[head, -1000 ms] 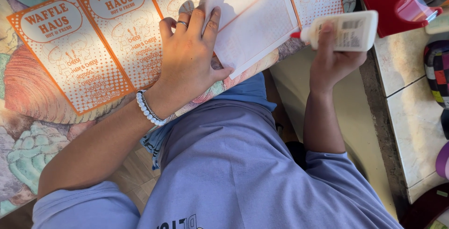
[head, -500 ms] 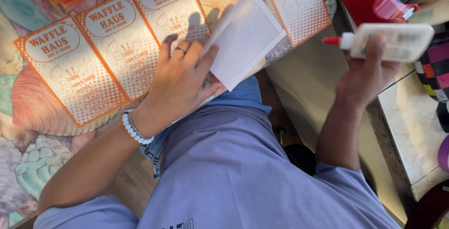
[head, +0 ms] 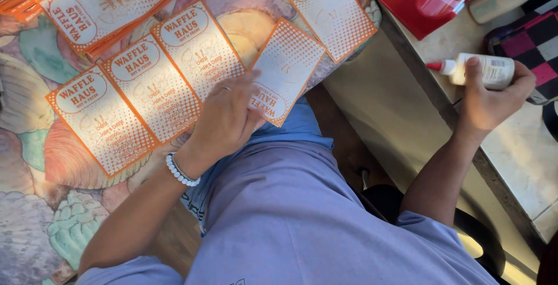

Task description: The person applies glue to paper bags and folds them.

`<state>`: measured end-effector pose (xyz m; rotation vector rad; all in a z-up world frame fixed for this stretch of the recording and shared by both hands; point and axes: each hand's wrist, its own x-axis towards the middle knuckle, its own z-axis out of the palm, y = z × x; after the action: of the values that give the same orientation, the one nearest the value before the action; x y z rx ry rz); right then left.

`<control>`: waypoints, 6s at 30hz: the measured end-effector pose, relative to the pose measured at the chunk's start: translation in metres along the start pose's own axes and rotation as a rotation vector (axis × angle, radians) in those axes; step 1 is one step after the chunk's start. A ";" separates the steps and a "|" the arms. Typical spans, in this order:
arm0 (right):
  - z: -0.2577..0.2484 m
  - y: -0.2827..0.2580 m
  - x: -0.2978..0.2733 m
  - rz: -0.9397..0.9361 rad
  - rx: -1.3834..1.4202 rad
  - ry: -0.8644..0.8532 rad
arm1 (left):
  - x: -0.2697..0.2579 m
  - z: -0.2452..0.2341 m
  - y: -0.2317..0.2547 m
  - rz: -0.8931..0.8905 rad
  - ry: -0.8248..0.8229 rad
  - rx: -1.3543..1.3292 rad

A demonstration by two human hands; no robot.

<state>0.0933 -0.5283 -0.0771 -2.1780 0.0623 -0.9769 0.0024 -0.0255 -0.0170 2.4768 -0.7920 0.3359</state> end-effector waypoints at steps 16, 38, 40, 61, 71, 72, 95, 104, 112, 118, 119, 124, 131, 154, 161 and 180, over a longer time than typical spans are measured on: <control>0.105 -0.190 -0.102 0.255 0.526 -0.751 | -0.021 0.042 0.035 -0.178 -0.083 0.136; 0.115 -0.185 -0.107 0.055 0.869 -0.787 | -0.011 0.014 0.025 -0.485 0.465 -0.310; 0.101 -0.188 -0.092 -0.262 0.784 -0.836 | -0.001 0.019 0.018 -0.595 0.445 -0.633; 0.095 -0.282 -0.072 -0.034 0.969 -0.609 | -0.009 -0.019 0.062 -0.572 0.800 -0.655; 0.089 -0.286 -0.076 -0.089 1.010 -0.614 | -0.019 -0.036 0.072 -0.505 0.809 -0.639; 0.089 -0.286 -0.077 -0.097 1.023 -0.614 | -0.019 -0.039 0.072 -0.501 0.800 -0.649; 0.087 -0.340 -0.041 -0.837 0.584 -0.763 | -0.016 -0.054 0.079 -0.393 0.652 -0.447; 0.094 -0.315 -0.040 -0.591 0.650 -0.861 | -0.021 -0.051 0.072 -0.427 0.807 -0.392; 0.103 -0.302 -0.058 -0.387 0.588 -0.962 | -0.029 -0.072 0.072 -0.472 0.643 -0.240; 0.095 -0.338 -0.045 -0.438 0.489 -1.180 | -0.031 -0.068 0.062 -0.392 0.408 -0.167; 0.096 -0.331 -0.039 -0.443 0.491 -1.181 | -0.033 -0.064 0.064 -0.393 0.412 -0.164; 0.101 -0.289 -0.009 -0.476 0.515 -1.195 | -0.055 -0.031 0.058 -0.738 0.803 -0.515; 0.104 -0.297 0.000 -0.560 0.478 -1.291 | -0.056 -0.042 0.057 -0.642 0.626 -0.322; 0.104 -0.269 -0.051 0.016 0.930 -0.608 | -0.053 -0.045 0.057 -0.685 0.665 -0.540; 0.098 -0.270 -0.044 -0.012 0.865 -0.676 | -0.052 -0.046 0.057 -0.664 0.652 -0.546; 0.156 -0.207 -0.052 0.063 0.680 -0.850 | -0.040 -0.024 0.043 -0.488 0.557 -0.116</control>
<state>0.1103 -0.2667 -0.0448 -1.7526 -0.5209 0.0475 -0.0571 -0.0240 0.0048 2.2036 0.0226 0.7232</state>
